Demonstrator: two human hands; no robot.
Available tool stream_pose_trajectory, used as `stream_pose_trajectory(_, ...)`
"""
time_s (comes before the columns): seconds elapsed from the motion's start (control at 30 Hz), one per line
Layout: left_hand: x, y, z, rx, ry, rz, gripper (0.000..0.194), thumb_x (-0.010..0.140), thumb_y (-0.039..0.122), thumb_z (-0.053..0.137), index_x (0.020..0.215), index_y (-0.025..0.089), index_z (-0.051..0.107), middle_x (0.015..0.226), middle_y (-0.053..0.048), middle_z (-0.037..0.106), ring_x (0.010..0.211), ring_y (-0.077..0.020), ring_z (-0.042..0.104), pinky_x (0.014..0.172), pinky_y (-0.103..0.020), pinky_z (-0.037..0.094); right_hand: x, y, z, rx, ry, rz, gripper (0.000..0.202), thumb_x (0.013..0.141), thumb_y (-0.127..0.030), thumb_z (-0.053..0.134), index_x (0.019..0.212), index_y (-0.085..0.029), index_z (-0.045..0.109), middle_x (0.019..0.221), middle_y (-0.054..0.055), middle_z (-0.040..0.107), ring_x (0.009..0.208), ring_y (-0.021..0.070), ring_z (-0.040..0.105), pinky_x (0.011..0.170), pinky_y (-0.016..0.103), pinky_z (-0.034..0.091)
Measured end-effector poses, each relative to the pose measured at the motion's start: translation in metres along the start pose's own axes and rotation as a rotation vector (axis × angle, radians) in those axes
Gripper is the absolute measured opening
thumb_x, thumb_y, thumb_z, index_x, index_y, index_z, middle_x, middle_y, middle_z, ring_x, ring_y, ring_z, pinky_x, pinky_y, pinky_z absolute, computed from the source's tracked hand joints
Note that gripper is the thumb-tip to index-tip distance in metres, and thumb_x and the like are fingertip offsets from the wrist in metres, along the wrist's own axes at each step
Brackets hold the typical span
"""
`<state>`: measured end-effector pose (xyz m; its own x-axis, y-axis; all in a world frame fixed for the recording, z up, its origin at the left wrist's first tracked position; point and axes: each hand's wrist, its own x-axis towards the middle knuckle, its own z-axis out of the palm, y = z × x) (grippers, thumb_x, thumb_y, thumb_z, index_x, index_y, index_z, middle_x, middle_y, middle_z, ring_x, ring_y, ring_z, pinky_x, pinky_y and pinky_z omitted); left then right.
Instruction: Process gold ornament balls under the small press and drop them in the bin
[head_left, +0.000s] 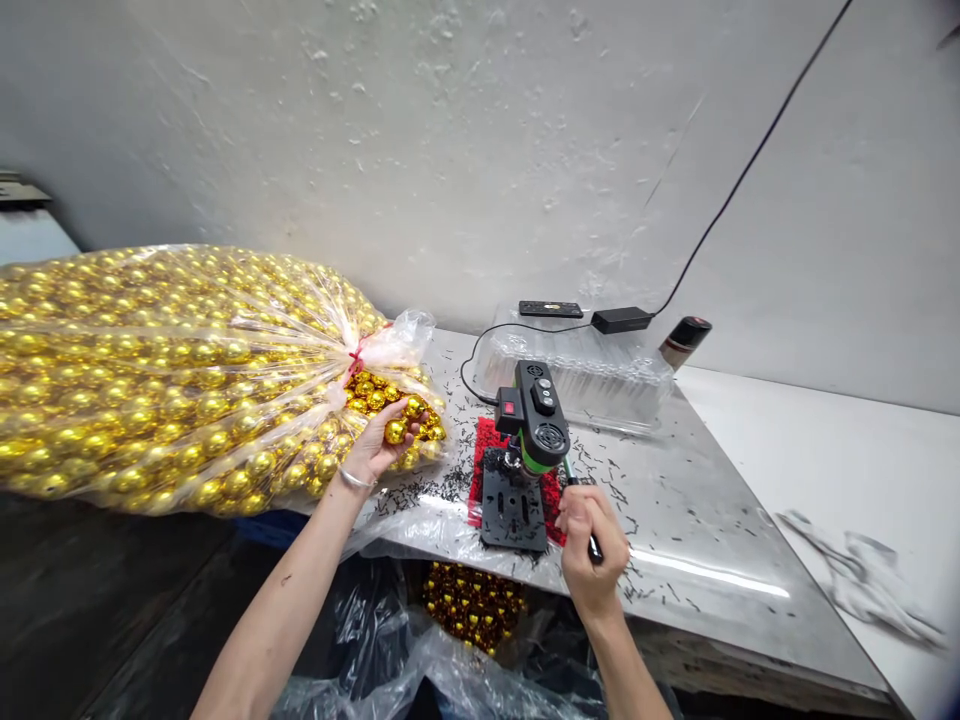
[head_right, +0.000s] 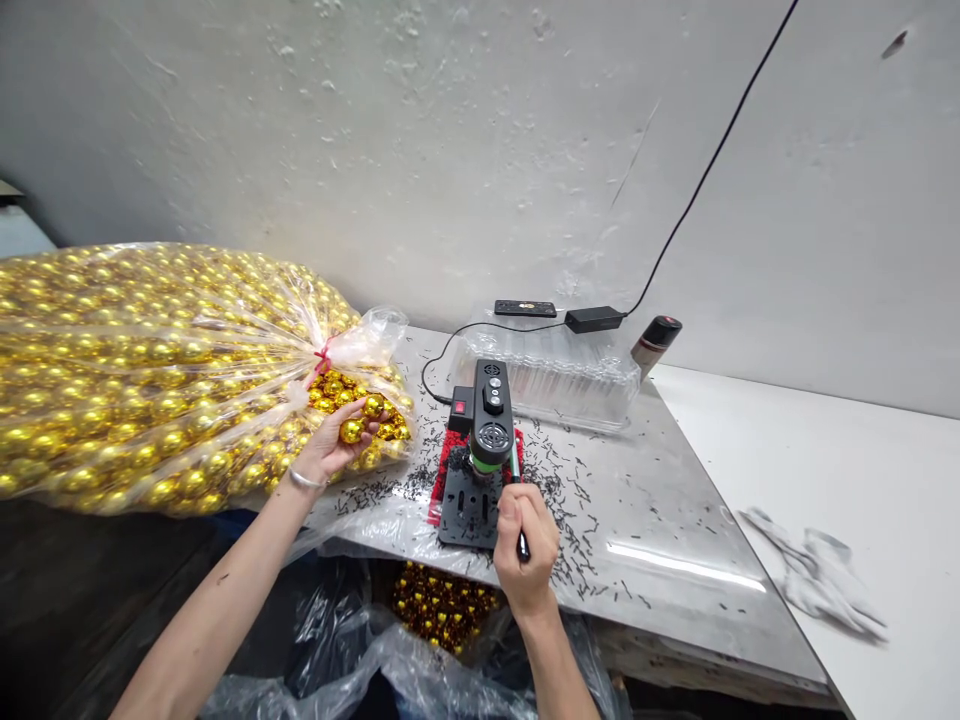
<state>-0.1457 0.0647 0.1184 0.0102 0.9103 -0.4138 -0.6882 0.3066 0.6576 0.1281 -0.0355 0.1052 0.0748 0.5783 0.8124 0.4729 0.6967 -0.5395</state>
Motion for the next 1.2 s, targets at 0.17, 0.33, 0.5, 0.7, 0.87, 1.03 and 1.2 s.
stream_pose_trajectory(0.17,-0.026,-0.034,0.003,0.105,-0.013,-0.057,0.014,0.081,0.016,0.062,0.095,0.011,0.064,0.092,-0.011,0.072,0.064,-0.0116,0.065,0.044,-0.015,0.047,0.002,-0.002,-0.001,0.0,-0.002,0.006,0.027,0.088,-0.008,0.042,0.064,-0.019,0.046,0.067,0.001,0.05,0.065,0.0133,0.05,0.058,0.028,0.038)
stream_pose_trajectory(0.33,-0.034,-0.088,0.006,0.322,-0.074,-0.087,0.021,0.079,0.019,0.064,0.1,0.015,0.067,0.104,-0.009,0.071,0.08,-0.0144,0.069,0.054,-0.018,0.05,0.011,-0.008,-0.002,-0.009,-0.003,0.038,0.028,0.089,-0.008,0.041,0.063,-0.019,0.045,0.068,0.0,0.05,0.064,0.0122,0.049,0.058,0.027,0.038)
stream_pose_trajectory(0.5,-0.027,-0.14,0.015,0.615,-0.162,-0.004,0.041,0.075,0.028,0.07,0.113,0.013,0.065,0.103,-0.01,0.072,0.081,-0.0168,0.068,0.059,-0.022,0.05,0.019,-0.01,-0.004,-0.013,-0.003,0.04,0.029,0.09,-0.009,0.041,0.063,-0.019,0.044,0.067,0.0,0.05,0.064,0.012,0.05,0.058,0.027,0.038)
stream_pose_trajectory(0.7,-0.02,-0.152,0.03,1.272,-0.131,0.314,0.045,0.078,0.03,0.066,0.12,0.014,0.064,0.112,-0.011,0.071,0.101,-0.0247,0.065,0.091,-0.036,0.048,0.018,-0.012,-0.005,-0.024,-0.018,0.022,0.029,0.09,-0.008,0.041,0.063,-0.02,0.042,0.065,0.0,0.048,0.064,0.0121,0.05,0.059,0.027,0.038)
stream_pose_trajectory(0.87,-0.021,-0.144,0.039,1.543,-0.165,0.381,0.044,0.082,0.033,0.064,0.123,0.016,0.063,0.12,-0.01,0.068,0.109,-0.0257,0.063,0.095,-0.034,0.046,0.015,-0.01,-0.005,-0.043,-0.027,0.018,0.029,0.09,-0.009,0.04,0.063,-0.02,0.043,0.067,0.001,0.049,0.064,0.0123,0.049,0.059,0.028,0.039)
stream_pose_trajectory(1.03,-0.024,-0.146,0.04,1.705,-0.253,0.485,0.041,0.085,0.036,0.06,0.121,0.017,0.062,0.119,-0.01,0.068,0.11,-0.0259,0.062,0.094,-0.034,0.046,0.013,-0.009,-0.006,-0.054,-0.034,0.022,0.028,0.089,-0.009,0.04,0.064,-0.02,0.043,0.068,0.001,0.05,0.063,0.0119,0.049,0.057,0.027,0.039)
stream_pose_trajectory(1.2,-0.018,-0.148,0.04,1.757,-0.285,0.533,0.039,0.085,0.039,0.059,0.118,0.019,0.063,0.116,-0.008,0.067,0.105,-0.0245,0.063,0.091,-0.032,0.046,0.012,-0.008,-0.006,-0.061,-0.035,-0.001,0.028,0.089,-0.008,0.04,0.064,-0.02,0.044,0.067,0.001,0.051,0.064,0.0127,0.05,0.058,0.027,0.04)
